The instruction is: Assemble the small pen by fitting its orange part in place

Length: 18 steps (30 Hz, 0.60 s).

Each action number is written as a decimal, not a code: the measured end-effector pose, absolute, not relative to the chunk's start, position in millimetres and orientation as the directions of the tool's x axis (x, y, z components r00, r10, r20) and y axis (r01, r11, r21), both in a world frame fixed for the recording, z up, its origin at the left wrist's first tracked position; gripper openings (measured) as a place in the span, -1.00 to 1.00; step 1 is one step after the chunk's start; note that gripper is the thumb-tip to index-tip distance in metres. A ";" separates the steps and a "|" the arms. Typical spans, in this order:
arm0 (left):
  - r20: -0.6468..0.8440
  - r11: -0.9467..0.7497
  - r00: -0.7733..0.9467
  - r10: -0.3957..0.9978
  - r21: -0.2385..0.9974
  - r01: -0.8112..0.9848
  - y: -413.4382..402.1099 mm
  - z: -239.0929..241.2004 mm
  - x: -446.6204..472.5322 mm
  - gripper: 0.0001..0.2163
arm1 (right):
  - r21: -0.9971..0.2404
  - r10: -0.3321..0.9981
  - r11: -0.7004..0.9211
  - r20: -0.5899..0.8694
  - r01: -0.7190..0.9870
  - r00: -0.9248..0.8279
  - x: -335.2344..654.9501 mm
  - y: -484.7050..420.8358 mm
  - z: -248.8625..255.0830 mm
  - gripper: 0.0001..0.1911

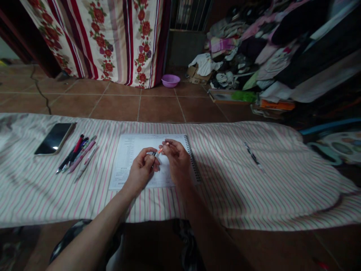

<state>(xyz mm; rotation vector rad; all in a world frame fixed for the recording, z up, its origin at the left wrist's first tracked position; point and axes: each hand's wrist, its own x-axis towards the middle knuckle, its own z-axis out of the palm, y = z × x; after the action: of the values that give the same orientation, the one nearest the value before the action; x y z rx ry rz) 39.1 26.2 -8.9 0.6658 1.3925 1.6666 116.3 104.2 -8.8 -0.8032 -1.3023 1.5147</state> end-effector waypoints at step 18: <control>-0.091 -0.033 -0.471 0.877 0.968 -0.249 25.3 -9.4 35.9 -0.67 | -0.965 0.949 0.051 0.127 -0.256 -0.290 115.3 105.0 -9.5 -0.80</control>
<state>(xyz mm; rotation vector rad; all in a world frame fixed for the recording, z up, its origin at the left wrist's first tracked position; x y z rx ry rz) 35.9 25.3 -9.4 0.7152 1.3703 1.6468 115.3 105.0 -9.5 -0.7947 -1.2771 1.4661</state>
